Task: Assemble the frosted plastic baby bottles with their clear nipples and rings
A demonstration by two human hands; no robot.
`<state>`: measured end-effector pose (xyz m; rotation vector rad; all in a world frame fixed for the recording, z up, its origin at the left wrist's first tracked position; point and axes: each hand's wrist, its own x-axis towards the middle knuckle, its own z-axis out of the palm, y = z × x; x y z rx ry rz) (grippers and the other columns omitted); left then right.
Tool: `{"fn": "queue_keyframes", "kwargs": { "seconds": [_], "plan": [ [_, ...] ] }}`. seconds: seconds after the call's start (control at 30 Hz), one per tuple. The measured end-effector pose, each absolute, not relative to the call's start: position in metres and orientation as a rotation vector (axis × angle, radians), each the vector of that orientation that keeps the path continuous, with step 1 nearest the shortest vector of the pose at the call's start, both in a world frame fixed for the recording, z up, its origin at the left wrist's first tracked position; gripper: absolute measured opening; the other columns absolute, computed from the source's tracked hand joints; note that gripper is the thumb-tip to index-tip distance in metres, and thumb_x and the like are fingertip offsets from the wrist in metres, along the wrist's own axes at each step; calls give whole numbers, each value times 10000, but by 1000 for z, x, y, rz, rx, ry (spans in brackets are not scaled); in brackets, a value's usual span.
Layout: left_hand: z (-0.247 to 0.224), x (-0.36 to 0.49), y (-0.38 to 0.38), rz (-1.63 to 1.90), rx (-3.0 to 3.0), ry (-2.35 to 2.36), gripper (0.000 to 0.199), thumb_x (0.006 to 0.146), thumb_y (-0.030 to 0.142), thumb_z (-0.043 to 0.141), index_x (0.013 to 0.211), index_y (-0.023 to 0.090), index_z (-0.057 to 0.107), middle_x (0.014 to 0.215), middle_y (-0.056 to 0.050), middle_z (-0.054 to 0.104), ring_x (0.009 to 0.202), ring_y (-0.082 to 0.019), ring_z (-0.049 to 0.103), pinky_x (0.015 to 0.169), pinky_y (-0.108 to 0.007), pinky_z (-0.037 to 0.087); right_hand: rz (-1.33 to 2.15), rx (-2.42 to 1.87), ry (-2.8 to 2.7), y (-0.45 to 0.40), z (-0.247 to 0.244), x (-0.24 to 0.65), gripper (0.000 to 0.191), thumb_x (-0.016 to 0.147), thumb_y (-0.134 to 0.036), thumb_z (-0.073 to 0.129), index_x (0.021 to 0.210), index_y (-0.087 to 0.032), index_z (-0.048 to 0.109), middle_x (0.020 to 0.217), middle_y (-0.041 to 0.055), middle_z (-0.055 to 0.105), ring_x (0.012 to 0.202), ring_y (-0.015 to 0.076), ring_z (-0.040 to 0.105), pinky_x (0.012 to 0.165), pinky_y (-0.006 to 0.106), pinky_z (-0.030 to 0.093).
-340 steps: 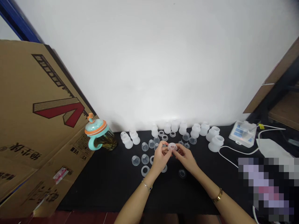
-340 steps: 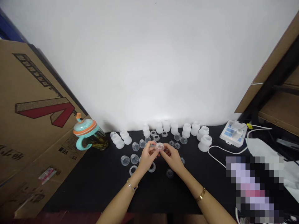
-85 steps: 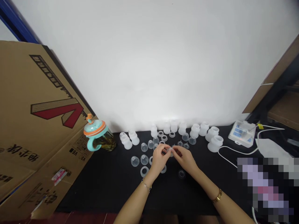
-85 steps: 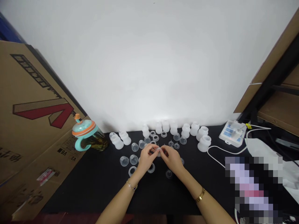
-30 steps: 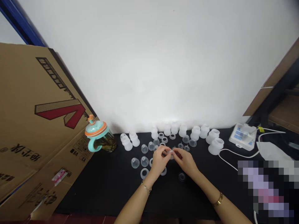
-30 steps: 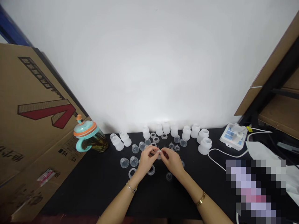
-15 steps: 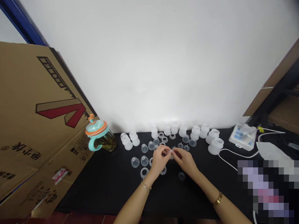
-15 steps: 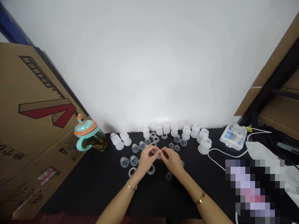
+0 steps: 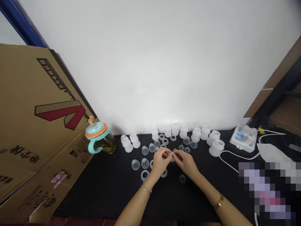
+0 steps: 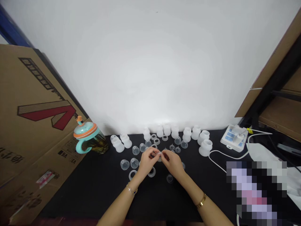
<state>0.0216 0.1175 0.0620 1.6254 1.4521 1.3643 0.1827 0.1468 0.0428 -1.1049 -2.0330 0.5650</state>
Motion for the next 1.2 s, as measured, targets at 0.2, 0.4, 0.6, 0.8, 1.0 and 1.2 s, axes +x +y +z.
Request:
{"fn": "queue_keyframes", "kwargs": {
  "seconds": [0.2,0.4,0.6,0.8,1.0,1.2],
  "plan": [
    [62,22,117,1368,1624,1442,50,792,201,651,806,181,695,828,-19,644,692,-132,602,600,-230,457,542,-1112,-2041,147,44,182,245,942,-353,495,902,-206,687,747,31,705,631,184,636,582,271,475],
    [59,22,118,1376,1631,1450,51,791,206,658,809,179,698,825,-22,654,673,-131,595,586,-234,456,541,-1104,-2046,147,44,182,262,950,-362,476,898,-214,686,746,35,710,640,190,643,600,280,482],
    [64,22,116,1362,1633,1450,50,795,208,651,797,178,691,816,-20,648,677,-131,598,589,-231,451,534,-1110,-2057,146,44,183,258,950,-364,480,905,-210,682,762,39,712,652,192,644,613,284,487],
    [63,21,117,1358,1639,1453,50,787,201,653,801,178,696,825,-20,651,677,-132,597,590,-232,446,509,-1094,-2061,146,46,183,261,949,-361,482,894,-204,684,745,35,704,644,190,642,604,282,487],
    [61,21,118,1364,1632,1457,40,777,191,654,782,176,691,804,-15,645,652,-126,593,566,-225,431,505,-1096,-2063,146,47,183,264,949,-357,479,879,-207,685,738,32,705,637,185,644,590,274,488],
    [61,21,118,1375,1654,1438,45,775,202,651,785,179,689,804,-17,646,656,-128,592,593,-234,450,500,-1093,-2064,146,47,183,258,947,-356,484,885,-211,688,742,31,708,644,190,645,593,280,484]
  ]
}}
